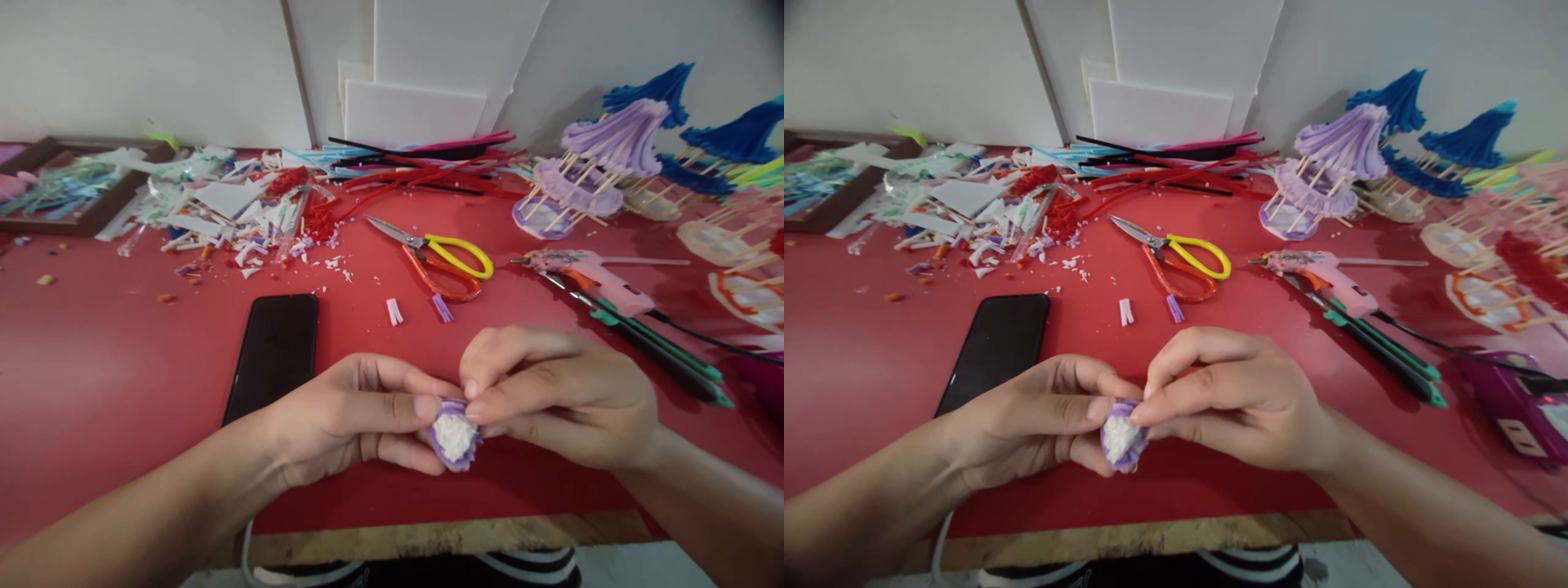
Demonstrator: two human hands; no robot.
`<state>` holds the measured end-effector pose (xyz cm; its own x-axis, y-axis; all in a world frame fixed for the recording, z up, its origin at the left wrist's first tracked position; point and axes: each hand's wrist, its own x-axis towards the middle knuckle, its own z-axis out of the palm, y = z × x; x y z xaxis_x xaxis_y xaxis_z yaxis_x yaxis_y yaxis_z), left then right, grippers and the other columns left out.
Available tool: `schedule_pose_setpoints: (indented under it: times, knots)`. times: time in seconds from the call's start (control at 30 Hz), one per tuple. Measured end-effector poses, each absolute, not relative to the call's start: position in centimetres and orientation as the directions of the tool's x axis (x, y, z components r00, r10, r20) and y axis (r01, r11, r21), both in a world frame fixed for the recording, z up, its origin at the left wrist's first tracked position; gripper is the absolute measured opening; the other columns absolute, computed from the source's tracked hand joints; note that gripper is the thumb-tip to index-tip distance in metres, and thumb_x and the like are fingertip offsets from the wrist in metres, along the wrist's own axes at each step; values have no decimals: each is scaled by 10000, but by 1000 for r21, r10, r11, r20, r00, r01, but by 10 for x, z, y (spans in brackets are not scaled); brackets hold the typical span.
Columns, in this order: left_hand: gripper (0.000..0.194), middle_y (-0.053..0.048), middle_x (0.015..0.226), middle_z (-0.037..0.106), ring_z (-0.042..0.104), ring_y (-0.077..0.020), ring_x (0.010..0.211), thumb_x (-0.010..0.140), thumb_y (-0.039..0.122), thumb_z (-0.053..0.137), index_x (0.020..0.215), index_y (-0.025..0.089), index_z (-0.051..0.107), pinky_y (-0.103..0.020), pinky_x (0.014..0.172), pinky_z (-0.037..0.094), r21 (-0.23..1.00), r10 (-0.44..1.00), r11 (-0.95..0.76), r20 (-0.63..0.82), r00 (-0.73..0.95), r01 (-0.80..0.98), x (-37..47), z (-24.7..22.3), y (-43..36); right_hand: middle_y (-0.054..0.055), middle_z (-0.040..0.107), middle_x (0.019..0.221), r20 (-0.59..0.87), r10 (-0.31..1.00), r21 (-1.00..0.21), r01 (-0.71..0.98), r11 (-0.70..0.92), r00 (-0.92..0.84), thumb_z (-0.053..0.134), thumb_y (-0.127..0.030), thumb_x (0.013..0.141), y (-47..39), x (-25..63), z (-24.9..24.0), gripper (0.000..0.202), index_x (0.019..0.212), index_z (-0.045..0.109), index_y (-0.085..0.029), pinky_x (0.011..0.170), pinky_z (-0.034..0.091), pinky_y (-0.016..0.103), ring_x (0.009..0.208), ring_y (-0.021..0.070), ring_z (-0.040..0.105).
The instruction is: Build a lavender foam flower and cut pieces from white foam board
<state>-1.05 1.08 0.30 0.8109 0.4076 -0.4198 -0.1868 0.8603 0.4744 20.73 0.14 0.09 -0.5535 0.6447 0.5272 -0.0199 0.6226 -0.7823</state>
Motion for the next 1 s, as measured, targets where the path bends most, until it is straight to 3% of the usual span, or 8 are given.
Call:
schedule_pose_setpoints:
  times: [0.27, 0.7, 1.0]
  knots:
    - [203, -41, 775, 750, 705, -123, 702, 693, 199, 795, 867, 104, 750, -190, 677, 594, 476, 420, 860, -458, 783, -183, -11, 6, 13, 81, 618, 972, 510, 607, -693, 127, 709, -609, 600, -57, 852, -5, 212, 6, 182, 1020, 656, -97, 800, 547, 240, 920, 122, 630]
    - [165, -45, 782, 750, 706, -127, 707, 723, 165, 756, 881, 119, 751, -198, 705, 583, 460, 369, 877, -453, 811, -142, -12, 6, 14, 77, 623, 902, 531, 577, -648, 141, 748, -621, 568, -115, 884, -5, 207, 10, 114, 962, 649, -99, 758, 571, 253, 864, 126, 632]
    - [152, -52, 769, 739, 706, -141, 700, 709, 168, 768, 854, 127, 751, -202, 672, 582, 454, 361, 882, -475, 803, -127, -12, 9, 12, 55, 612, 863, 571, 584, -666, 91, 740, -576, 636, -81, 827, -3, 201, 7, 129, 947, 644, -129, 718, 577, 254, 804, 120, 628]
